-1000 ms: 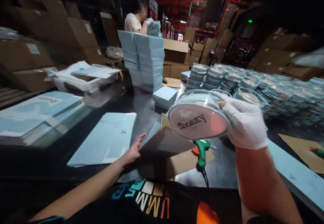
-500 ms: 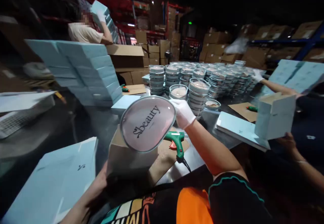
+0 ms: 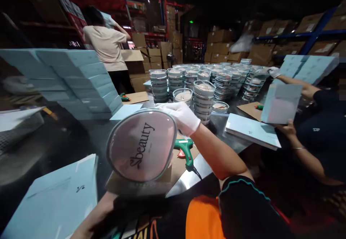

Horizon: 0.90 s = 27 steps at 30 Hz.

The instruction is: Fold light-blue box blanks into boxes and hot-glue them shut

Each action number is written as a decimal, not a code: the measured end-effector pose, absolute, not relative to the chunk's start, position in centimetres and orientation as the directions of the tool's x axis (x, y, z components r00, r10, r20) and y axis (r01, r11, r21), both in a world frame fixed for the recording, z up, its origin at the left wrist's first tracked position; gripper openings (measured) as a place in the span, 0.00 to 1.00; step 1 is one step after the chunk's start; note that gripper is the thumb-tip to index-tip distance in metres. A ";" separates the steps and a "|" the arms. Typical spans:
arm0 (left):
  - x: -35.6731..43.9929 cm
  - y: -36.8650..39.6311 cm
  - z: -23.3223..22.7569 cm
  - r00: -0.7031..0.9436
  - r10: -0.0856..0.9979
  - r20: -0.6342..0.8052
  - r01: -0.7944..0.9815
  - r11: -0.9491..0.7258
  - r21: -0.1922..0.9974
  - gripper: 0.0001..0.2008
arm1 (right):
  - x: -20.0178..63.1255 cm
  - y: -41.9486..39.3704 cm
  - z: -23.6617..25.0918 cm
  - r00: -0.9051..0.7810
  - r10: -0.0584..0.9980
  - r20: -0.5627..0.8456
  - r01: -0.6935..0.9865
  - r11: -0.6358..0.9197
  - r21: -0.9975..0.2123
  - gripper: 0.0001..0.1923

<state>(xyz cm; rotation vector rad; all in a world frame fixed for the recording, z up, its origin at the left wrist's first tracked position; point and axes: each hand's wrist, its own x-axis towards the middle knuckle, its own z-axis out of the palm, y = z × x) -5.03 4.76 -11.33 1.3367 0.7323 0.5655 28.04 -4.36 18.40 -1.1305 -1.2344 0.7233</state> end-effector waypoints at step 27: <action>-3.8 5.2 -10.9 0.605 0.795 -0.052 -0.134 0.166 0.977 0.56 | 26.0 -6.7 18.2 -0.112 0.728 0.676 0.603 0.590 -0.536 0.11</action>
